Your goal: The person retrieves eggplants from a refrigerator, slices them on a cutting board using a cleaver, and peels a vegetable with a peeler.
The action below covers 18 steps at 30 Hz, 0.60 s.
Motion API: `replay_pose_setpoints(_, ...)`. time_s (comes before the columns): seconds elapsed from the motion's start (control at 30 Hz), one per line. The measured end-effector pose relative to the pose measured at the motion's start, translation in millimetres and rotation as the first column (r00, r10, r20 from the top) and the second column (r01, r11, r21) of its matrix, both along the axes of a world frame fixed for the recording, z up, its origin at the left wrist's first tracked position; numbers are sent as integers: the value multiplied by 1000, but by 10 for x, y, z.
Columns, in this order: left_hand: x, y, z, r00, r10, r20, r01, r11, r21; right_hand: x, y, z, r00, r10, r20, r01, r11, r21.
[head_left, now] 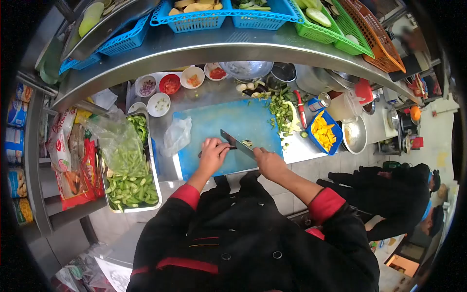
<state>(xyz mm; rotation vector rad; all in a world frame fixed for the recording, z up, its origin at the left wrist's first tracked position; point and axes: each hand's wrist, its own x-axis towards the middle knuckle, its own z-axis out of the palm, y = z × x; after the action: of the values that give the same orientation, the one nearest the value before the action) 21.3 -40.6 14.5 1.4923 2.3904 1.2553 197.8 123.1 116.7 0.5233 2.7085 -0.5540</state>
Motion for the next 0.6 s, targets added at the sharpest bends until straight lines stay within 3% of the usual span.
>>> replay_pose_setpoints(0.13, -44, -13, -28, 999, -26, 38, 25, 999, 42, -1, -98, -42, 998, -18, 59, 19, 1000, -20)
replay_pose_setpoints(0.2, -32, -6, -26, 998, -50, 43, 48, 998, 49, -65, -192, -404, 999, -18, -52, 18, 1000, 9)
replay_pose_setpoints(0.33, -82, -51, -63, 994, -94, 48, 89, 992, 86, -303, -193, -564, 1000, -14, -28, 15, 999, 38)
replay_pose_setpoints(0.4, -94, -60, -59, 999, -37, 28, 33, 992, 122, -274, -74, -617, 996, 13, -91, -9, 999, 42)
replay_pose_setpoints(0.53, -36, -160, -18, 1000, 17, 14, -17, 999, 28, -137, -191, -34, 991, 17, -132, -9, 998, 63)
replay_pose_setpoints(0.6, -13, -166, -39, 1000, 16, 10, -16, 999, 33, 5, -307, 160, 995, 74, -67, -67, 993, 94)
